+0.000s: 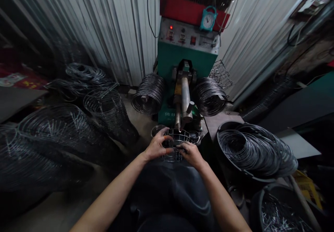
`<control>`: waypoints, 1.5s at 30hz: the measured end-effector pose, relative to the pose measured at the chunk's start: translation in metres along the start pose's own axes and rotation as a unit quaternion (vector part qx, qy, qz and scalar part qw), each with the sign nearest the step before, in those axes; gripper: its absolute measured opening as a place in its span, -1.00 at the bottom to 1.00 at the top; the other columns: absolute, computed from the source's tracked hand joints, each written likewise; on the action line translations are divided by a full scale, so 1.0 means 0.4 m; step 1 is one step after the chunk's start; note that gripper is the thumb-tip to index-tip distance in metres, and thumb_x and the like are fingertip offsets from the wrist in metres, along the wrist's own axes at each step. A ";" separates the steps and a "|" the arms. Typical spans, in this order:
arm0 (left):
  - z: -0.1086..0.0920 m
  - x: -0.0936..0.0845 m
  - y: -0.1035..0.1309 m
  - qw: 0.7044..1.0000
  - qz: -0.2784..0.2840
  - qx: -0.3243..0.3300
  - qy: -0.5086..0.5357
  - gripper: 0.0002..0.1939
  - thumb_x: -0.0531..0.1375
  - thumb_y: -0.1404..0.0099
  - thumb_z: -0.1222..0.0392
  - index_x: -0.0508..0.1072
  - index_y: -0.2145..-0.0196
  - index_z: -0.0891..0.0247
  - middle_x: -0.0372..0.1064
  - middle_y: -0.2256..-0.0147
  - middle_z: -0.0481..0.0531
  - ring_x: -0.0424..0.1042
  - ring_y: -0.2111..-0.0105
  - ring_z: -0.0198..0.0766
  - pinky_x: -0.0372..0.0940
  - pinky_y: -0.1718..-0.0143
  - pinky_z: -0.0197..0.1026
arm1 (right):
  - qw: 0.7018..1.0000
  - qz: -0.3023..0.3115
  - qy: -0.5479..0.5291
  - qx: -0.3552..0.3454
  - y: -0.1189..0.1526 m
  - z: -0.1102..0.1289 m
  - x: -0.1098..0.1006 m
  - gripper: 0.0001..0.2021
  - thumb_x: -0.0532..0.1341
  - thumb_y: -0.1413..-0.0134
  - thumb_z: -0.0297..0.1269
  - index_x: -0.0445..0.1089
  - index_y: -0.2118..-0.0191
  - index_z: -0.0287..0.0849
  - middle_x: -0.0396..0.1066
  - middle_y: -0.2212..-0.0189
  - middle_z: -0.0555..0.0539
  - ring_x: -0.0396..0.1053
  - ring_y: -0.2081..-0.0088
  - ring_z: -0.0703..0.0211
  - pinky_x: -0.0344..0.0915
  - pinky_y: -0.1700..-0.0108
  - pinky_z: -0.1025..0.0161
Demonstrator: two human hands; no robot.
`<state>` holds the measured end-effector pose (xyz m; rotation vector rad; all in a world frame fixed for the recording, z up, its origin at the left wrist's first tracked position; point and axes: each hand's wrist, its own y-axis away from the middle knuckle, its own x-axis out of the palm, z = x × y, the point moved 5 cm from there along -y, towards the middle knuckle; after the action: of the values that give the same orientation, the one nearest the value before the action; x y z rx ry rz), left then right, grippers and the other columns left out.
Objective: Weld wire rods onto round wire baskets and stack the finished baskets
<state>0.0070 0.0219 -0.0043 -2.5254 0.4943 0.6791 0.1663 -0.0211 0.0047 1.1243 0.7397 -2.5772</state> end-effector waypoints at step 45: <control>0.091 -0.009 -0.161 0.996 -0.049 -0.070 0.026 -0.67 0.40 0.17 0.10 0.52 0.38 0.20 0.17 -0.08 0.09 0.24 -0.07 -0.03 0.19 -0.07 -0.04 | 0.976 -0.174 0.043 0.125 -0.066 -0.124 -0.045 -0.87 0.15 -0.03 -0.30 0.45 0.36 -0.13 0.42 0.30 -0.08 0.40 0.31 0.14 0.31 0.26 0.24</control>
<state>0.0198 0.0950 -0.0077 -2.6850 0.3481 0.6343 0.1985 0.0281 -0.0013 1.2861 0.6991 -2.9996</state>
